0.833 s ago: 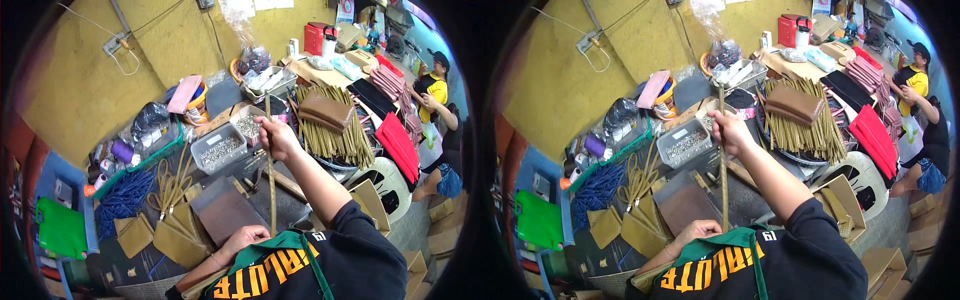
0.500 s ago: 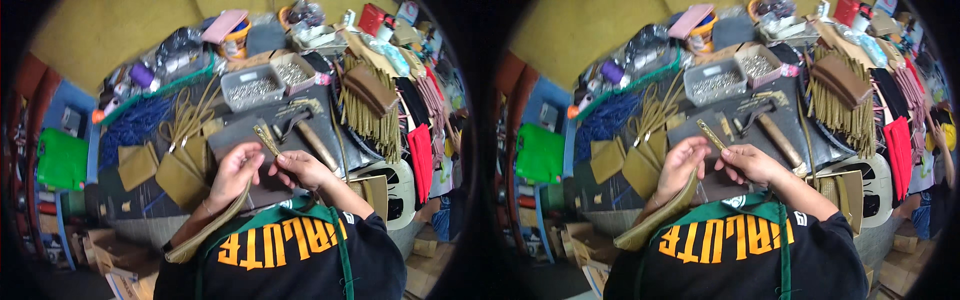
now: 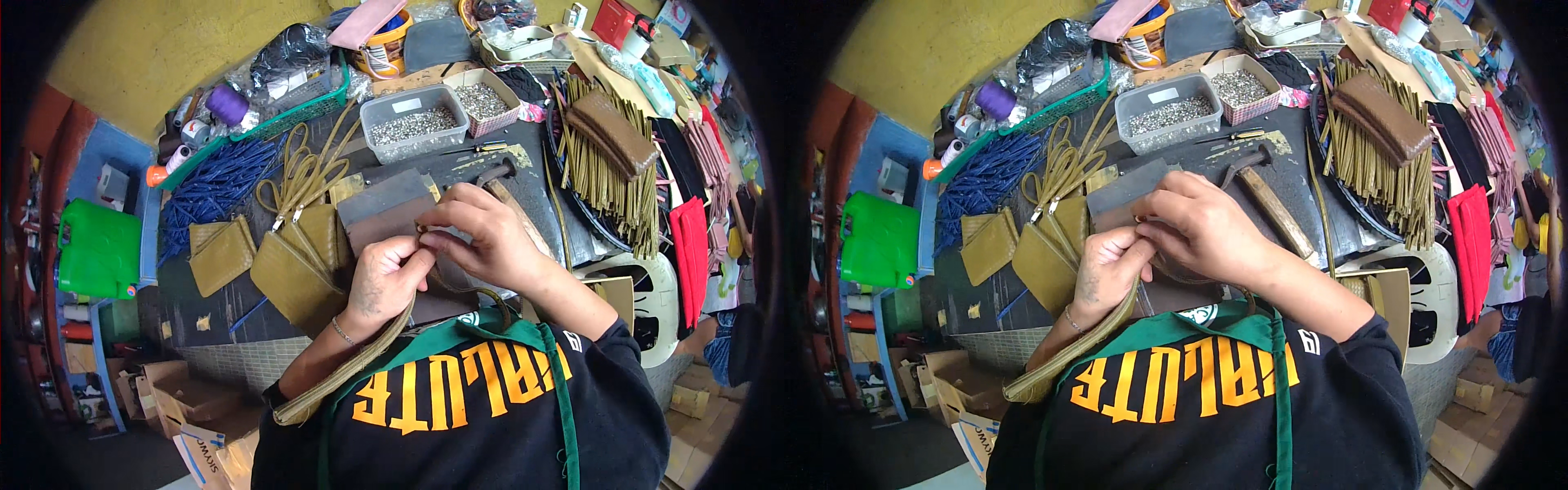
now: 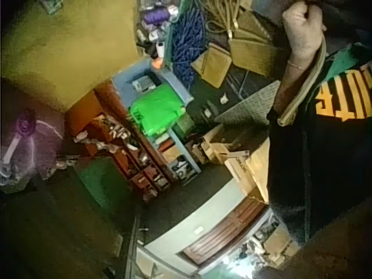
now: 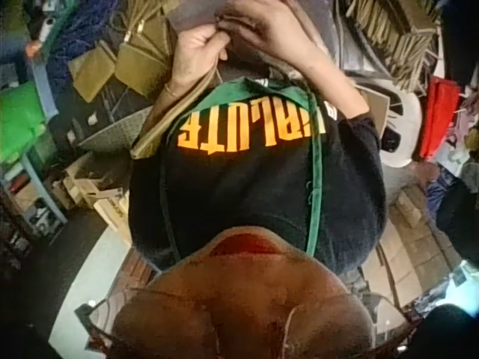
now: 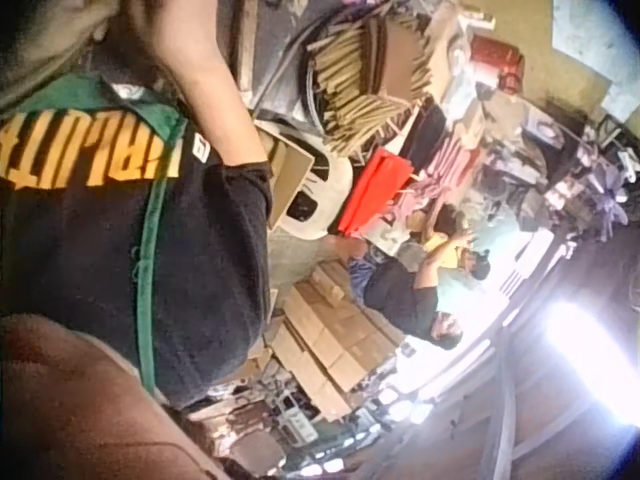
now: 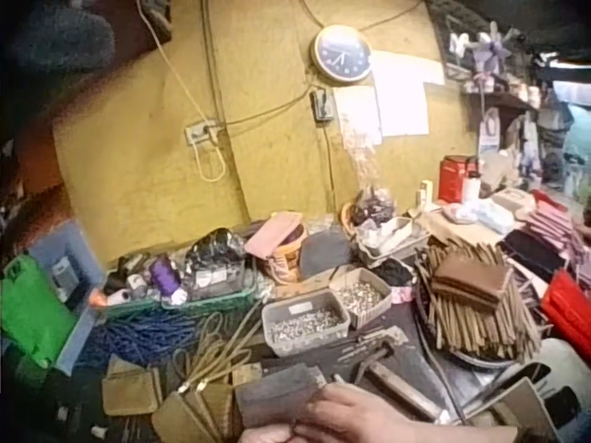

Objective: The person attaches hardware and zipper sliders to straps and pouches by hand, threading and folding the straps at the workbench.

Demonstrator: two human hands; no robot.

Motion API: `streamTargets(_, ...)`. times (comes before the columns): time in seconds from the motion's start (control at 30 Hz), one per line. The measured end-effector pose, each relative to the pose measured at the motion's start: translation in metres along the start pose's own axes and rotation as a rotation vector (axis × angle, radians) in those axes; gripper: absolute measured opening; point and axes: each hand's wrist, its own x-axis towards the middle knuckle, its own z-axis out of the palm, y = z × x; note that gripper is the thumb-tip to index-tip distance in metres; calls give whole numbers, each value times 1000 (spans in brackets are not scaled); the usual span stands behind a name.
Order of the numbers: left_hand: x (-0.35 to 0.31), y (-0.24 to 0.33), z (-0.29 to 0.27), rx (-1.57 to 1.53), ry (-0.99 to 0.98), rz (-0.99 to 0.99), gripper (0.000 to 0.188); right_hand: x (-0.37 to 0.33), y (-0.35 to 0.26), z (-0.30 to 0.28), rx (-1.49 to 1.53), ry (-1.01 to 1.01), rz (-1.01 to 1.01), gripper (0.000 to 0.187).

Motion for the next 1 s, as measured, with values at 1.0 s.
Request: streamTargets(1.0, 3, -1, -4, 16, 49, -35, 23, -28, 22, 15, 944, -123, 456, 4)
